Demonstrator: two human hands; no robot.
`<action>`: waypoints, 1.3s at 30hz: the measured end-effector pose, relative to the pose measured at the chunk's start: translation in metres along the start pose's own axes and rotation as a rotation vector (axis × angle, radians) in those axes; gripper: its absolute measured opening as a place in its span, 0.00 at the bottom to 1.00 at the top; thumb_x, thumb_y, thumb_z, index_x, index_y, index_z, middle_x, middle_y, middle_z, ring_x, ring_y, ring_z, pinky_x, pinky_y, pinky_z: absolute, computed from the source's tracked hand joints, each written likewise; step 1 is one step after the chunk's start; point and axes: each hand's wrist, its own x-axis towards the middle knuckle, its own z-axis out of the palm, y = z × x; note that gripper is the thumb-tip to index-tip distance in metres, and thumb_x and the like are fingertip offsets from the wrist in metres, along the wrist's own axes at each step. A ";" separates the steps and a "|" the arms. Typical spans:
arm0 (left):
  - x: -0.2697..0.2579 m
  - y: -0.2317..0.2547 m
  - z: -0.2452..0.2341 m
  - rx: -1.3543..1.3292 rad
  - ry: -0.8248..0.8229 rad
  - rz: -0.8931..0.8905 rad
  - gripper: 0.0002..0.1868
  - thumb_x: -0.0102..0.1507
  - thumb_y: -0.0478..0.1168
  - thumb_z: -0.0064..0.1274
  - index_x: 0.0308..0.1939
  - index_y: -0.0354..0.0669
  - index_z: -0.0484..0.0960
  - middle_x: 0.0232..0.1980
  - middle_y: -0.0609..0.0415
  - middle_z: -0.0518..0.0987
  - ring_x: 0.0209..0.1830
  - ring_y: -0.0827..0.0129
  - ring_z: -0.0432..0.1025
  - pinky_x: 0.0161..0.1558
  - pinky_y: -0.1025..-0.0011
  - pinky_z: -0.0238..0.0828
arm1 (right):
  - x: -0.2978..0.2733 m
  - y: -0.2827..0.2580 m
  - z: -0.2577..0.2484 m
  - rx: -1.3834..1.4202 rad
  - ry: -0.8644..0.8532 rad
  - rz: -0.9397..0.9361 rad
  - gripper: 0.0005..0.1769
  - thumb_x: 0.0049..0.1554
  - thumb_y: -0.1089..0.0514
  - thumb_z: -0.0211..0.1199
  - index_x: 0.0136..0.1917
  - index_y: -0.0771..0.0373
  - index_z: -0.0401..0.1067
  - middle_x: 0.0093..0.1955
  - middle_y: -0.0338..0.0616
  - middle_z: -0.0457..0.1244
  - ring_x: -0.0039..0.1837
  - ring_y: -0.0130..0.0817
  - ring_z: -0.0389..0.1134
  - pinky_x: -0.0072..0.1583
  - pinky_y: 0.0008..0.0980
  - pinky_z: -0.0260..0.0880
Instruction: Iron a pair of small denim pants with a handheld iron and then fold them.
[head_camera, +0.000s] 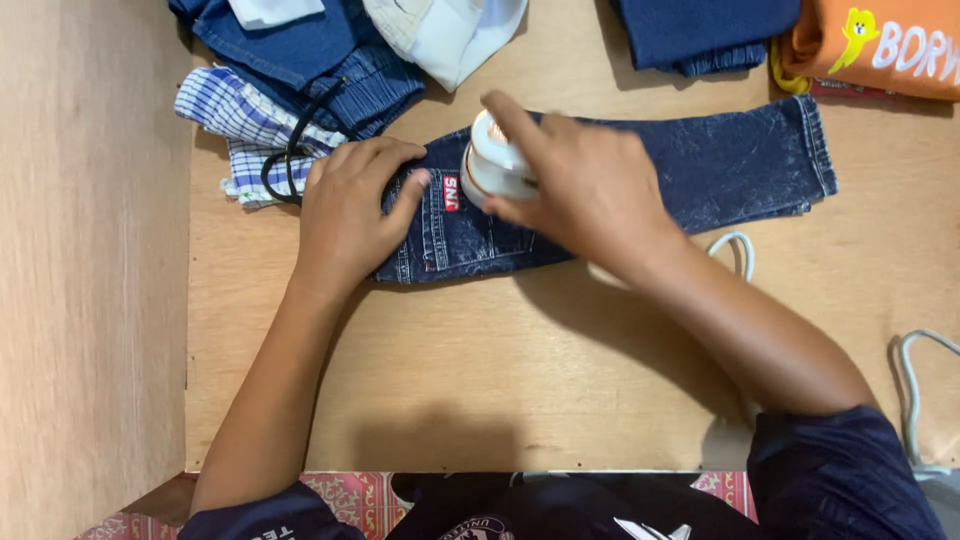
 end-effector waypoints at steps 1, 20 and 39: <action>0.000 0.000 -0.001 0.009 -0.011 0.019 0.13 0.69 0.47 0.57 0.52 0.45 0.86 0.53 0.53 0.83 0.56 0.57 0.73 0.57 0.58 0.62 | -0.005 -0.002 0.000 -0.005 0.003 -0.016 0.50 0.50 0.31 0.75 0.75 0.54 0.60 0.38 0.48 0.69 0.31 0.39 0.71 0.28 0.37 0.69; -0.003 0.001 0.003 -0.012 -0.036 0.148 0.15 0.67 0.46 0.58 0.52 0.43 0.85 0.53 0.52 0.84 0.56 0.57 0.72 0.61 0.57 0.62 | -0.013 0.005 -0.042 0.084 -0.230 -0.241 0.48 0.39 0.30 0.72 0.70 0.42 0.66 0.35 0.39 0.70 0.32 0.40 0.71 0.32 0.38 0.68; 0.001 -0.039 0.009 -0.564 -0.026 -0.169 0.14 0.74 0.44 0.49 0.48 0.38 0.85 0.49 0.50 0.85 0.53 0.64 0.77 0.58 0.68 0.71 | 0.003 0.006 -0.007 0.227 -0.183 -0.130 0.50 0.44 0.29 0.75 0.74 0.44 0.62 0.45 0.44 0.73 0.36 0.39 0.74 0.34 0.36 0.72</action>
